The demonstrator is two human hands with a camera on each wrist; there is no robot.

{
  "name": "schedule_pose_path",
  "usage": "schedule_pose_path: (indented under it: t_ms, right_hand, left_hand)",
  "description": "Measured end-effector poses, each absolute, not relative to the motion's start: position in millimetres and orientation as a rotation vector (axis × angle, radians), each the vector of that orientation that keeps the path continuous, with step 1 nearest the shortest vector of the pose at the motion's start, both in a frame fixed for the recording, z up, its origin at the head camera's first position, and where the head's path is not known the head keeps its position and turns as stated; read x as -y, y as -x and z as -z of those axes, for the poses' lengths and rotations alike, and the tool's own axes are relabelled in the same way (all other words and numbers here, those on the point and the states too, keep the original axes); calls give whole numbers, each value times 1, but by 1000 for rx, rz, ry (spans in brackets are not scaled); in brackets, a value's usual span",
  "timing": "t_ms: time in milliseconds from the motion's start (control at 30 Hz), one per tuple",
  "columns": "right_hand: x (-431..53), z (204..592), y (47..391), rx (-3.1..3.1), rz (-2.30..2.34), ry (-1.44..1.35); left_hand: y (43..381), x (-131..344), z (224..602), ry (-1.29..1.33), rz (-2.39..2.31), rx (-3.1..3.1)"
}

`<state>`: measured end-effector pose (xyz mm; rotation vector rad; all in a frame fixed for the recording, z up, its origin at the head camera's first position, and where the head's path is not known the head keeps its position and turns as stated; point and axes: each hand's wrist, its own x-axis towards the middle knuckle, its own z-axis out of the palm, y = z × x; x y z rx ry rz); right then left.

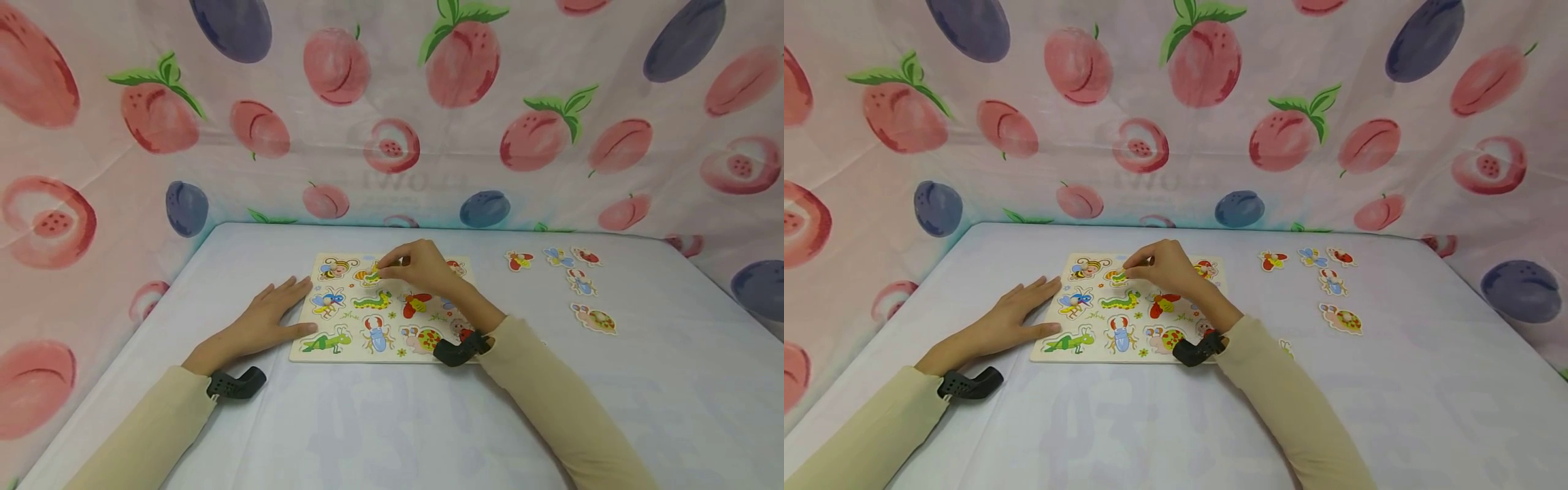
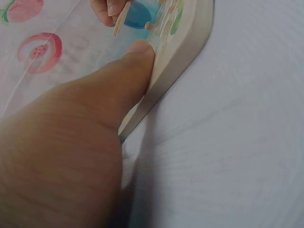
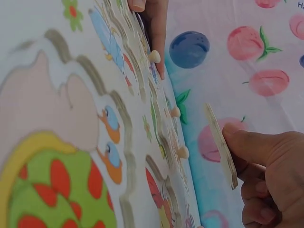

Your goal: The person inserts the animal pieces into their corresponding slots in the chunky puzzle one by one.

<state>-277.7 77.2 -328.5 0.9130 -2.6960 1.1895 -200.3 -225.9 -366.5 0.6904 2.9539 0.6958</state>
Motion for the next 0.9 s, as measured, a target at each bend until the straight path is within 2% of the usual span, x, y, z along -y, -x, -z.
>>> schedule_pose_path:
  t_ms: [900]
  right_hand:
    - [-55, 342, 268, 2756, -1284, -912]
  left_hand:
    - [202, 226, 367, -681, -675, -2952]
